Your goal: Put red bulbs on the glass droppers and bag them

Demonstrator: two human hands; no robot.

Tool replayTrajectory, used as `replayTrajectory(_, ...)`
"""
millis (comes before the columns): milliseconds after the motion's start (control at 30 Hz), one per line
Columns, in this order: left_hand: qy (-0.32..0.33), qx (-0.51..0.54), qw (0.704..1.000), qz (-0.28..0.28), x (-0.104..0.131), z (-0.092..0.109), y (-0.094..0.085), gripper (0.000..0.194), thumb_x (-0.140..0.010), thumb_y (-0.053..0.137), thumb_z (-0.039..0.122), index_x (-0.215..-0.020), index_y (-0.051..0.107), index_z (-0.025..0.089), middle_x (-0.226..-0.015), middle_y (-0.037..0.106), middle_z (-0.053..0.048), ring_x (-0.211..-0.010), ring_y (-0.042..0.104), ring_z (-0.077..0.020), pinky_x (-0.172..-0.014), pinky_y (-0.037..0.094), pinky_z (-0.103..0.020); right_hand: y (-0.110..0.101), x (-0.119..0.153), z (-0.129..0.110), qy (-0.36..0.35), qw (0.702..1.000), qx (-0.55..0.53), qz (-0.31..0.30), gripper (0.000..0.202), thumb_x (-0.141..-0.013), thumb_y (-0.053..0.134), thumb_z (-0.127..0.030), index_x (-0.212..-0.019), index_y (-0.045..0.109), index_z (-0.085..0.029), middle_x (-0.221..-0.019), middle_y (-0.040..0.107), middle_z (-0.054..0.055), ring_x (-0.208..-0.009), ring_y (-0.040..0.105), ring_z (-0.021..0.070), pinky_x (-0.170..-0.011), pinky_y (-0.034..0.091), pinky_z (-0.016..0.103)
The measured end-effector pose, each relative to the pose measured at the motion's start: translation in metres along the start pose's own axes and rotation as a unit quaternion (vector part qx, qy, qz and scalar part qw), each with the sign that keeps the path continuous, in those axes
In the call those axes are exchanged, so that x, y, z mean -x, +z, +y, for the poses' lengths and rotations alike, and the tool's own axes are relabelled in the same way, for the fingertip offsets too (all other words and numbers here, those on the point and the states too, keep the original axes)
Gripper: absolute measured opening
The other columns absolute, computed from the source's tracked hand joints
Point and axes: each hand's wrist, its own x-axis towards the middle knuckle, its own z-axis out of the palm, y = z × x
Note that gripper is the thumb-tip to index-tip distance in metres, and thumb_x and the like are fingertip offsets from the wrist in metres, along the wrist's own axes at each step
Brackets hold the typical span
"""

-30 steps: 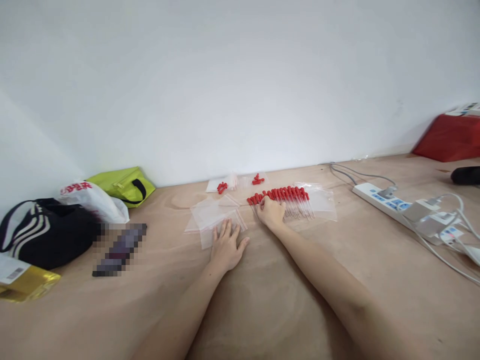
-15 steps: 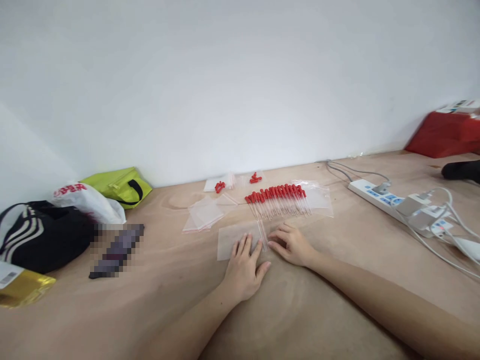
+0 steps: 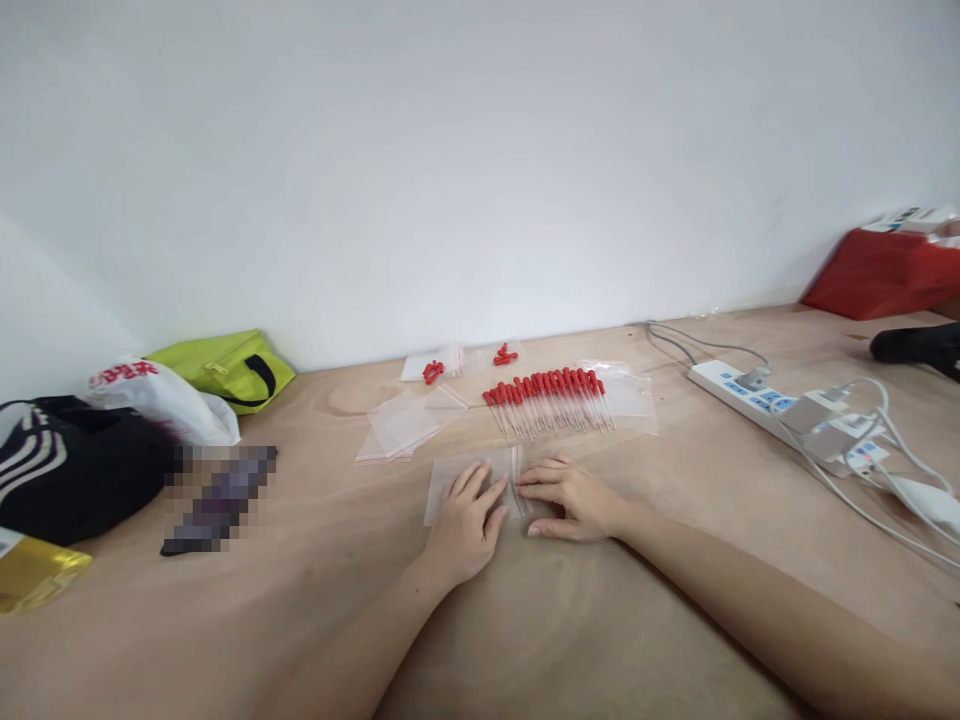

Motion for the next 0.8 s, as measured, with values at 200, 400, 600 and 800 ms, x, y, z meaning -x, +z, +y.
replayTrajectory(200, -0.024, -0.051, 0.997, -0.045, -0.001, 0.005, 0.000, 0.048, -0.086, 0.038, 0.036, -0.130, 0.038, 0.015, -0.136, 0.036, -0.013, -0.125, 0.031, -0.0283, -0.101, 0.025, -0.050, -0.002, -0.003, 0.000, -0.038, 0.997, -0.007, -0.062, 0.060, -0.076, 0.052, -0.051, -0.126, 0.043, -0.020, -0.129, 0.045, 0.010, -0.119, 0.040, 0.0204, -0.100, 0.022, 0.041)
replayTrajectory(400, -0.015, -0.048, 0.999, -0.016, -0.004, 0.002, -0.009, 0.049, -0.089, 0.033, 0.039, -0.132, 0.033, 0.017, -0.130, 0.045, -0.010, -0.119, 0.040, -0.0234, -0.097, 0.032, -0.043, -0.004, -0.001, 0.004, -0.010, 0.995, -0.004, -0.096, 0.062, -0.074, 0.052, -0.055, -0.129, 0.039, -0.030, -0.143, 0.020, 0.012, -0.127, 0.027, 0.0251, -0.101, 0.012, 0.049)
replayTrajectory(600, -0.012, -0.061, 0.996, -0.059, -0.007, -0.018, -0.017, 0.055, -0.087, 0.033, 0.048, -0.135, 0.026, 0.023, -0.140, 0.030, -0.008, -0.129, 0.025, -0.0244, -0.103, 0.019, -0.048, -0.007, 0.002, 0.008, -0.004, 0.995, -0.019, -0.094, 0.056, -0.073, 0.054, -0.054, -0.124, 0.045, -0.033, -0.142, 0.024, 0.010, -0.126, 0.029, 0.0255, -0.101, 0.013, 0.048)
replayTrajectory(800, -0.030, -0.053, 0.993, -0.097, -0.008, -0.021, -0.015, 0.060, -0.087, 0.030, 0.051, -0.137, 0.021, 0.021, -0.143, 0.022, -0.008, -0.132, 0.017, -0.0226, -0.106, 0.016, -0.045, -0.007, 0.001, 0.007, -0.005, 0.997, -0.028, -0.078, 0.047, -0.073, 0.055, -0.053, -0.115, 0.054, -0.032, -0.142, 0.024, 0.011, -0.123, 0.034, 0.0269, -0.101, 0.009, 0.051)
